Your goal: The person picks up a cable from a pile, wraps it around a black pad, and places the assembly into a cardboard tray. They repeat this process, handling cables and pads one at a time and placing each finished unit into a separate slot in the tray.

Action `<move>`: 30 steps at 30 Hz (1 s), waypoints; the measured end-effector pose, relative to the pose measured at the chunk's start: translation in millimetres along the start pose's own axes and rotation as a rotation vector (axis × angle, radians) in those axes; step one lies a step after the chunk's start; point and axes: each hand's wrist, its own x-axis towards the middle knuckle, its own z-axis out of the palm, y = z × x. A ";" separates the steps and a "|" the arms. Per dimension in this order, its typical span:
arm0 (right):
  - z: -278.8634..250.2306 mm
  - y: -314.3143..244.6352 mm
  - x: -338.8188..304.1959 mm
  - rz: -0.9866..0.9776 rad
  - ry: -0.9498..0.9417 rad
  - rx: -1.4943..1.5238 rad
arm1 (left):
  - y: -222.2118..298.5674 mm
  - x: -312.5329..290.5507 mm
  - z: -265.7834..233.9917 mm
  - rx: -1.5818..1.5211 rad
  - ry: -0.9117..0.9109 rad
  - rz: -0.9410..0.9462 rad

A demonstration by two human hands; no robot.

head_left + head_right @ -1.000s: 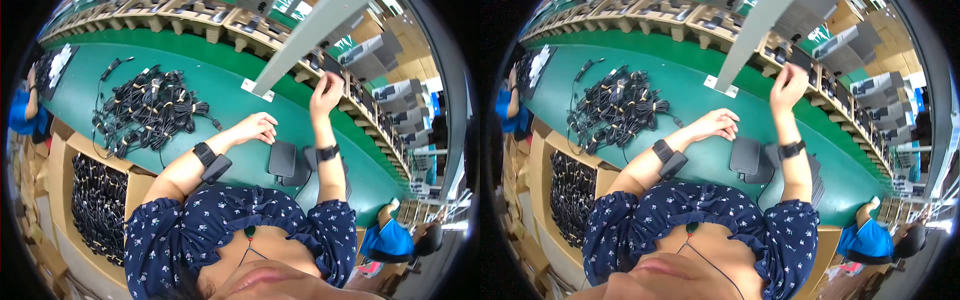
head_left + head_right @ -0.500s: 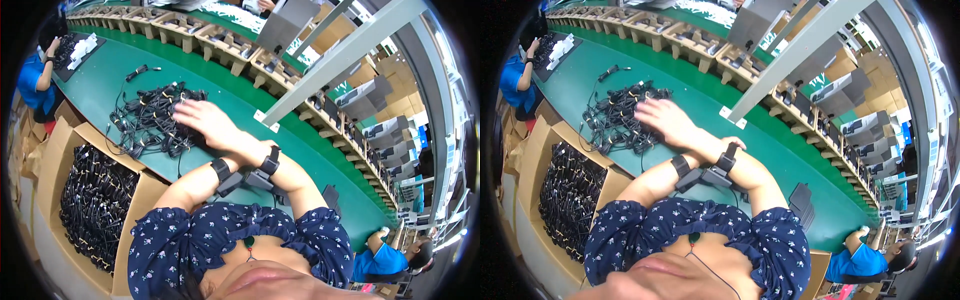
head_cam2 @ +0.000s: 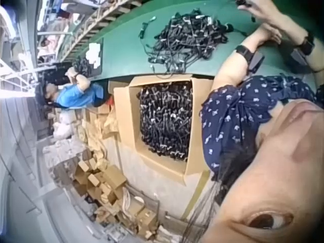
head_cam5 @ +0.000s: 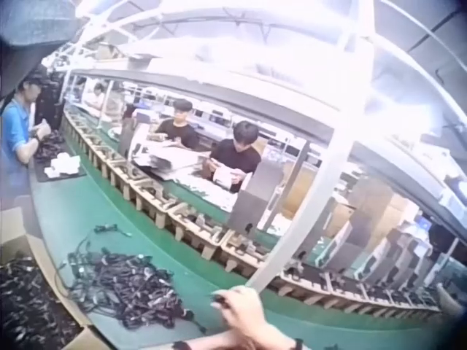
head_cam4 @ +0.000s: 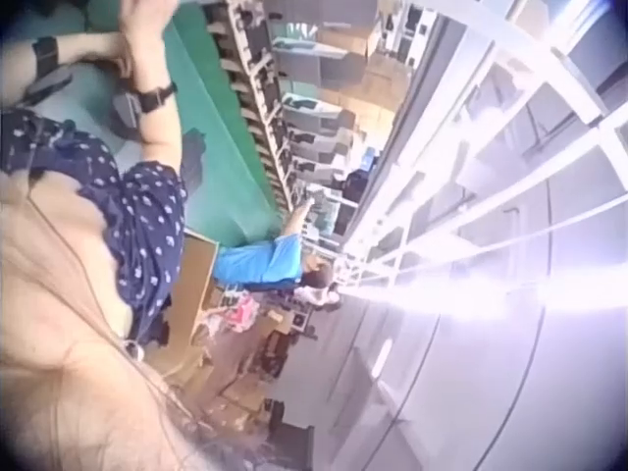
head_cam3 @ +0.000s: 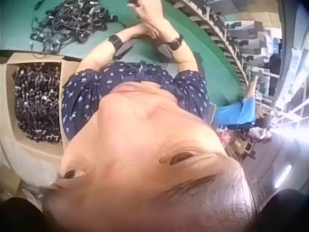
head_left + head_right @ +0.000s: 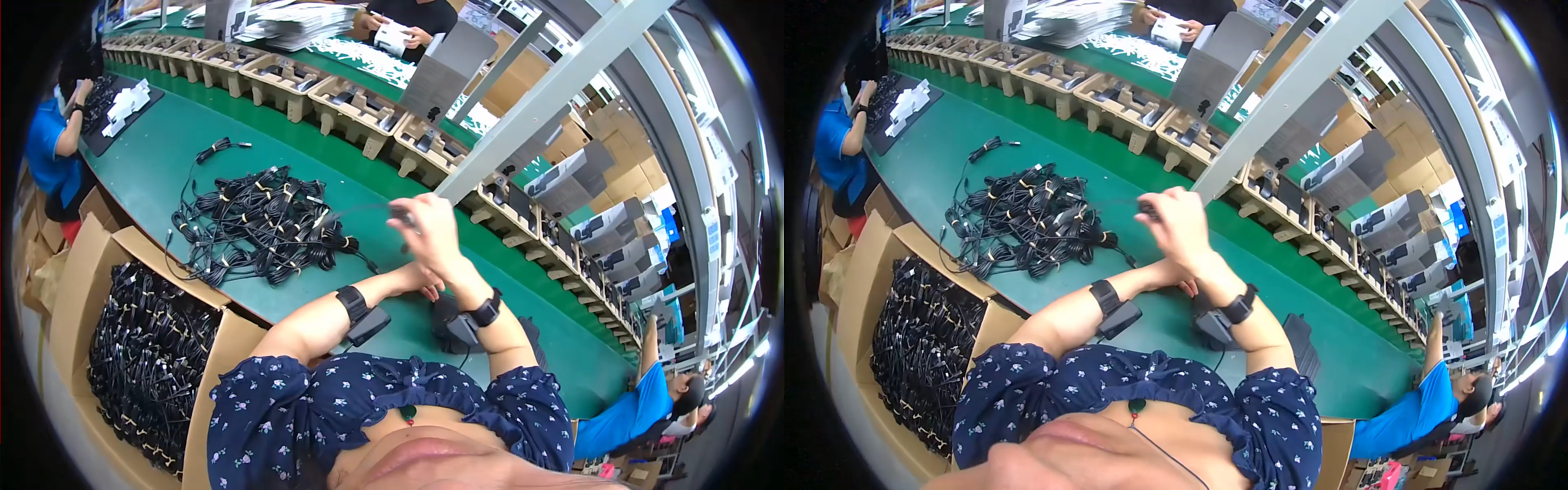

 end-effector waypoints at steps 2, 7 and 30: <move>-17.9 18.9 -12.9 0.053 0.007 -0.140 | -6.8 2.2 0.1 -0.065 0.069 0.067; -56.3 70.3 -63.6 0.155 -0.082 -0.482 | -5.8 -3.2 1.1 0.413 0.518 0.489; -45.7 17.0 -114.8 0.013 -0.474 -0.202 | 3.7 -13.7 6.0 -0.081 -0.044 -0.112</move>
